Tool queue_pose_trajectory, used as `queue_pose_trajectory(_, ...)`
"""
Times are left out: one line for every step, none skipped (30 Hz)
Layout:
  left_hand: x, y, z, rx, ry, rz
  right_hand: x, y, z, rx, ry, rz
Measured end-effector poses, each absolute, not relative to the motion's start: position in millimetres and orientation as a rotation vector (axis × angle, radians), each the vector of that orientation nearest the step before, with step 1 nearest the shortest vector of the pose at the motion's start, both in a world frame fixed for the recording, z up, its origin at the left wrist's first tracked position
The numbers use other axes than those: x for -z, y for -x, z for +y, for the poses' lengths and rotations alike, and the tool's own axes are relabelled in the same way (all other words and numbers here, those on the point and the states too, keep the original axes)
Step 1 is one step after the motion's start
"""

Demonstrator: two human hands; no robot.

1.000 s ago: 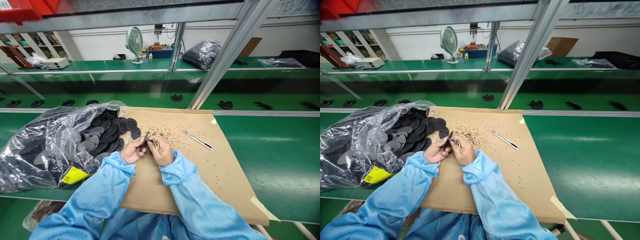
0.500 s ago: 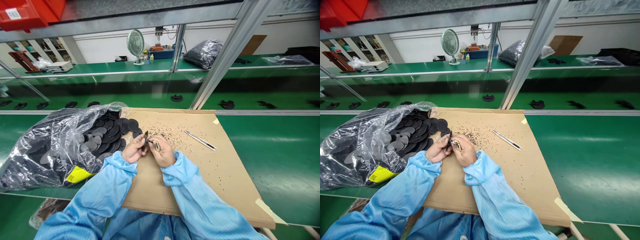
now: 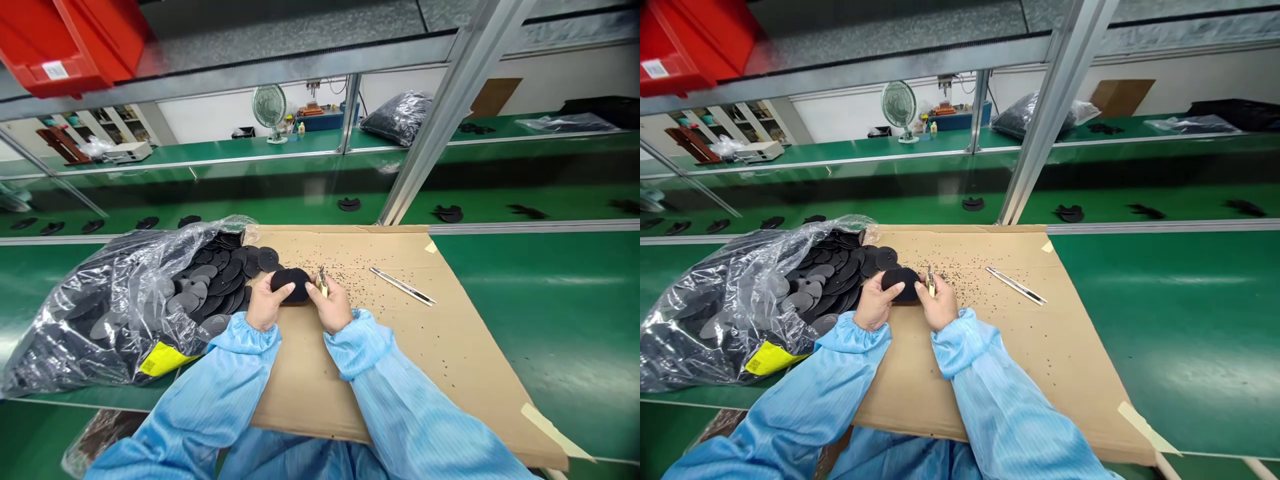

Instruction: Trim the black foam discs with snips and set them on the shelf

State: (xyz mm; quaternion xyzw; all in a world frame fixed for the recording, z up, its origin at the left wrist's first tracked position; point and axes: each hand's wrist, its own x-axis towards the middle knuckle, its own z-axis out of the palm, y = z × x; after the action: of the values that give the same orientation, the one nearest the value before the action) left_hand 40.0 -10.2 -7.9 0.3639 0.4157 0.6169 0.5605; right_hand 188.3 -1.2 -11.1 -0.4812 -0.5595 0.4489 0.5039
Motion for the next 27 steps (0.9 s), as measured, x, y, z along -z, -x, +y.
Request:
queue_pose_trajectory(6, -41, -11, -1.458, -0.84, 0.982, 10, -188, -2, -1.057, 1.178, -1.379)
queue_pose_trajectory(4, -42, -12, -1.462, -0.824, 0.988, 8, -188, -3, -1.036, 1.186, -1.402)
queue_pose_trajectory(3, -42, -12, -1.468, -0.806, 0.998, 7, -188, -4, -1.019, 1.185, -1.416)
queue_pose_trajectory(2, -42, -12, -1.481, -0.783, 1.013, 7, -187, -5, -1.006, 1.177, -1.419)
queue_pose_trajectory(1, -42, -11, -1.501, -0.752, 1.032, 7, -187, -6, -0.991, 1.168, -1.411)
queue_pose_trajectory(1, -42, -9, -1.524, -0.718, 1.054, 7, -187, -6, -0.972, 1.163, -1.392)
queue_pose_trajectory(1, -41, -7, -1.548, -0.687, 1.078, 7, -187, -6, -0.951, 1.165, -1.367)
queue_pose_trajectory(0, -39, -3, -1.569, -0.667, 1.107, 8, -187, -5, -0.932, 1.172, -1.34)
queue_pose_trajectory(-1, -37, 2, -1.579, -0.673, 1.139, 8, -188, -4, -0.916, 1.186, -1.311)
queue_pose_trajectory(-4, -35, 8, -1.576, -0.71, 1.174, 8, -188, -4, -0.903, 1.205, -1.279)
queue_pose_trajectory(-8, -33, 15, -1.559, -0.778, 1.215, 8, -189, -3, -0.894, 1.222, -1.251)
queue_pose_trajectory(-14, -30, 25, -1.534, -0.871, 1.265, 8, -189, -3, -0.89, 1.231, -1.231)
queue_pose_trajectory(-22, -28, 36, -1.501, -0.987, 1.331, 9, -189, -2, -0.886, 1.232, -1.219)
queue_pose_trajectory(-31, -25, 49, -1.461, -1.12, 1.417, 9, -188, -2, -0.882, 1.225, -1.218)
queue_pose_trajectory(-42, -22, 64, -1.419, -1.268, 1.527, 9, -188, -3, -0.876, 1.214, -1.222)
queue_pose_trajectory(-53, -19, 80, -1.364, -1.432, 1.664, 9, -187, -3, -0.87, 1.2, -1.232)
queue_pose_trajectory(-64, -16, 97, -1.298, -1.596, 1.804, 9, -186, -4, -0.864, 1.186, -1.241)
queue_pose_trajectory(-73, -14, 114, -1.222, -1.735, 1.935, 9, -185, -4, -0.858, 1.173, -1.248)
queue_pose_trajectory(-81, -12, 130, -1.131, -1.838, 2.056, 10, -184, -5, -0.853, 1.161, -1.255)
queue_pose_trajectory(-86, -11, 146, -1.023, -1.891, 2.166, 11, -184, -6, -0.845, 1.153, -1.261)
queue_pose_trajectory(-88, -11, 160, -0.888, -1.907, 2.256, 12, -183, -6, -0.828, 1.146, -1.261)
queue_pose_trajectory(-88, -13, 173, -0.761, -1.892, 2.322, 13, -183, -6, -0.803, 1.143, -1.254)
queue_pose_trajectory(-85, -16, 184, -0.656, -1.866, 2.36, 15, -183, -6, -0.77, 1.146, -1.235)
queue_pose_trajectory(-80, -22, 194, -0.582, -1.844, 2.372, 16, -183, -5, -0.736, 1.153, -1.202)
queue_pose_trajectory(-73, -29, 202, -0.543, -1.835, 2.362, 18, -183, -4, -0.705, 1.162, -1.16)
queue_pose_trajectory(-65, -39, 208, -0.53, -1.845, 2.332, 20, -182, -2, -0.685, 1.171, -1.11)
queue_pose_trajectory(-57, -50, 214, -0.529, -1.875, 2.284, 22, -181, -1, -0.678, 1.182, -1.058)
